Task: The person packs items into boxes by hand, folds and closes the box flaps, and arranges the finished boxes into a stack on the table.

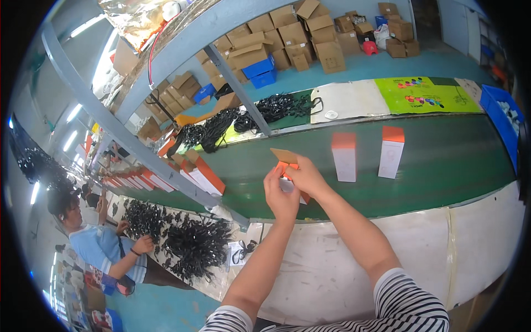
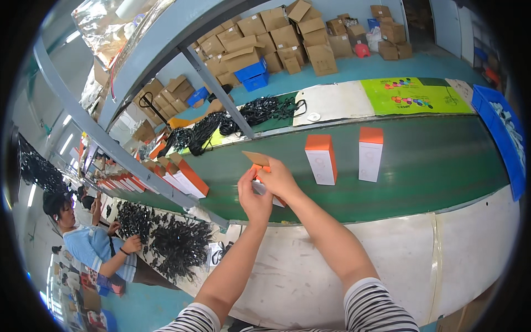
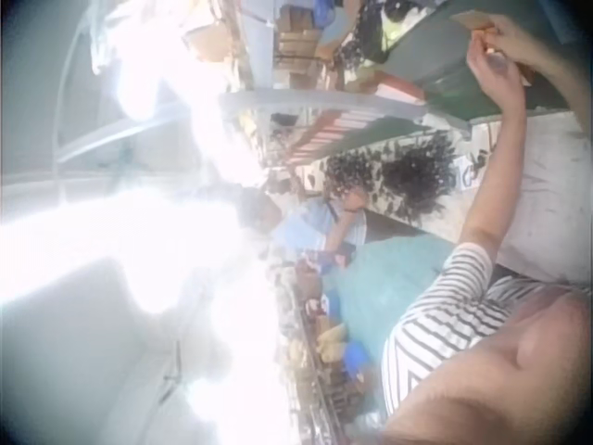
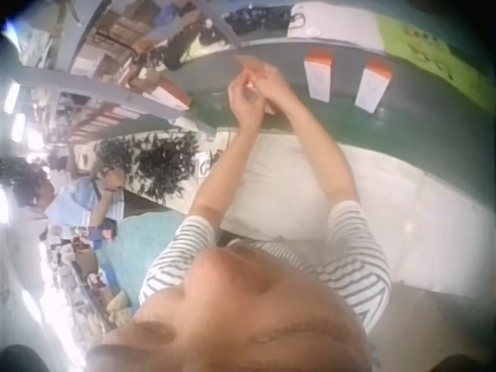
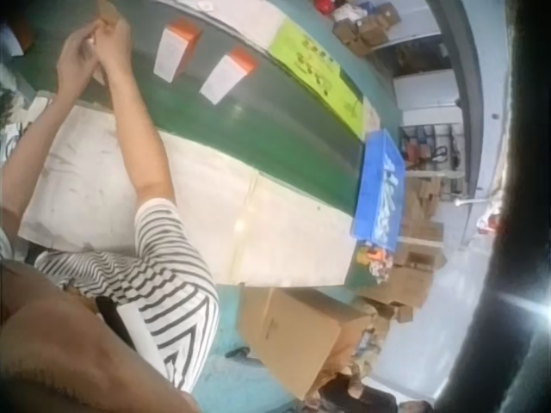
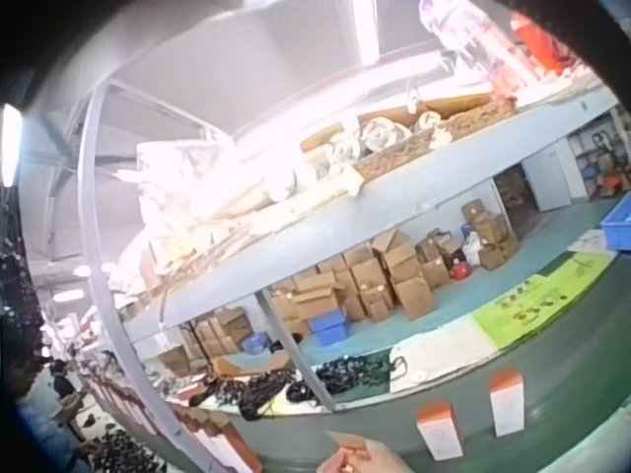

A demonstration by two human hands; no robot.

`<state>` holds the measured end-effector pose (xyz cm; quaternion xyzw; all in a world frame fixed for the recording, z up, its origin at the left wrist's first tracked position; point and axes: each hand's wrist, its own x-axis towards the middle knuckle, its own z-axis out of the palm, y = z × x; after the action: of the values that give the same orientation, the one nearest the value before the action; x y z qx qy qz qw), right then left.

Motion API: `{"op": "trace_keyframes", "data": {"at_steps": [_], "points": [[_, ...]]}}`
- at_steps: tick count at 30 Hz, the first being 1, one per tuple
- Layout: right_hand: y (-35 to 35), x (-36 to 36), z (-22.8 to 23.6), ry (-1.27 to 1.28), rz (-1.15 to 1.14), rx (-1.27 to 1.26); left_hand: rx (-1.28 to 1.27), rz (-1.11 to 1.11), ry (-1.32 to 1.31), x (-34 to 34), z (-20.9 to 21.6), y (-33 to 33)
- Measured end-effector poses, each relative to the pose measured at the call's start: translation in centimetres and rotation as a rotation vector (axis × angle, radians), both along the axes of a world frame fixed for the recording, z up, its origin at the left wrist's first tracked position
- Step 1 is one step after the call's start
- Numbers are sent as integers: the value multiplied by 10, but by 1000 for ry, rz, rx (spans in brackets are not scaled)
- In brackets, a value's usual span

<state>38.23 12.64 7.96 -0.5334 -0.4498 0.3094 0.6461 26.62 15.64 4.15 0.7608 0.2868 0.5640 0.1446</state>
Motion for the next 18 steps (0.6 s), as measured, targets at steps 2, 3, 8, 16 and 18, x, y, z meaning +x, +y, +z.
{"op": "trace_keyframes", "data": {"at_steps": [2,3,8,16,18], "points": [[-10,4,2,-66,13,54,-67,-13,56,-1,3,0],[-22,0,13,-451,-13,33,-125,-10,113,-6,3,3],[-37,-16,32,-964,-158,-154,-414,-10,-209,8,-6,-9],[-28,-1,19,-853,-177,-127,-606,-108,-191,20,-5,-11],[-31,-5,29,-842,-147,-117,-599,-99,-228,19,-3,-13]]}}
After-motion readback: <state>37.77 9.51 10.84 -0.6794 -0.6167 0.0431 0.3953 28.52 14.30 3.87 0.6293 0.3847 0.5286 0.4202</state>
